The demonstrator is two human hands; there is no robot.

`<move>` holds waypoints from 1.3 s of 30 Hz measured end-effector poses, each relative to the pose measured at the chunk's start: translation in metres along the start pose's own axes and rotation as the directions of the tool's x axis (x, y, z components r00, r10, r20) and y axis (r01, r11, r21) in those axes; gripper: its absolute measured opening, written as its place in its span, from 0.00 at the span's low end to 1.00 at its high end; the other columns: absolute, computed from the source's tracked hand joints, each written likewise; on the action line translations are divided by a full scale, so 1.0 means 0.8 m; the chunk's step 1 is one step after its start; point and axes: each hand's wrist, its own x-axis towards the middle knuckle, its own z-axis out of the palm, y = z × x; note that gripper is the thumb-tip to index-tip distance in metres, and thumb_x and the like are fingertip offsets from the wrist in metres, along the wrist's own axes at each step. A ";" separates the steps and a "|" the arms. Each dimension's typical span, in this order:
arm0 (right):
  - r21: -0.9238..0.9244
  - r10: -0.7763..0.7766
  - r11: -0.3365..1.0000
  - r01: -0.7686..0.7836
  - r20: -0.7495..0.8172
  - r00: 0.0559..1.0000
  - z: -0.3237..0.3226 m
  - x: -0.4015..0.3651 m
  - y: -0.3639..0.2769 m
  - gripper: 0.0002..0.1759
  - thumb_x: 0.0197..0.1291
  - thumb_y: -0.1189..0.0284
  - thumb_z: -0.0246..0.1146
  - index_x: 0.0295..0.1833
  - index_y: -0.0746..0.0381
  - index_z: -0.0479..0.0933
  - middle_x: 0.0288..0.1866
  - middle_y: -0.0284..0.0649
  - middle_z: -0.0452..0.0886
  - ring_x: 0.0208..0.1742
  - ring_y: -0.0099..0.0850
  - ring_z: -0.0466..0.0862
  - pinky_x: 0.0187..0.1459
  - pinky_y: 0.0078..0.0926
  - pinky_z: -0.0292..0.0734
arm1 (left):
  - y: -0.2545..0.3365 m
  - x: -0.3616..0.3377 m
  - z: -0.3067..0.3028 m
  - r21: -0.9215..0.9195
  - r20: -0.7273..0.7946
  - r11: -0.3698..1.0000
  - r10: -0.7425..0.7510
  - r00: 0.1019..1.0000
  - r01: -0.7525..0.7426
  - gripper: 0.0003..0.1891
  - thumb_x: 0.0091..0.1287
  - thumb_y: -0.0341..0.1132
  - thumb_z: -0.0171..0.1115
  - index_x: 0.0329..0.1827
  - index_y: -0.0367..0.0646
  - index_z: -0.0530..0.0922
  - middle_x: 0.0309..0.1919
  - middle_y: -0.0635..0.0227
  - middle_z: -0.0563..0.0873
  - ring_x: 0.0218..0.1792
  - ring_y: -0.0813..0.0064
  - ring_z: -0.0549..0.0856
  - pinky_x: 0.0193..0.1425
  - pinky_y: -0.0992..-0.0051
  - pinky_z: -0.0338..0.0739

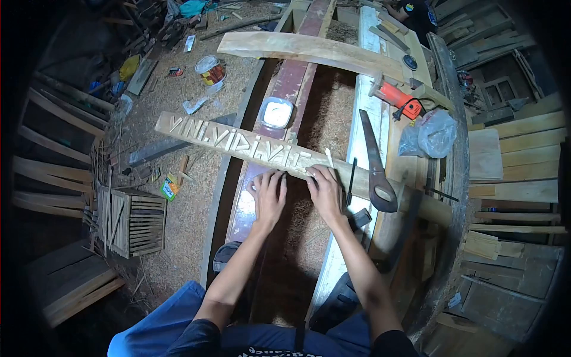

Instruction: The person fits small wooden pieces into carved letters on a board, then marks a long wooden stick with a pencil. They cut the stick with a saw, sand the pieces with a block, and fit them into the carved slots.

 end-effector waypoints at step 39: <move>0.058 -0.058 0.996 0.060 -0.034 0.998 0.032 0.021 0.017 0.06 0.57 0.79 0.69 0.40 0.60 0.82 0.43 0.37 0.88 0.44 0.43 0.84 0.46 0.41 0.81 | -0.002 0.009 0.023 0.206 0.192 0.973 0.064 0.979 -0.104 0.21 0.68 0.39 0.69 0.65 0.61 0.83 0.58 0.73 0.81 0.56 0.64 0.74 0.61 0.50 0.58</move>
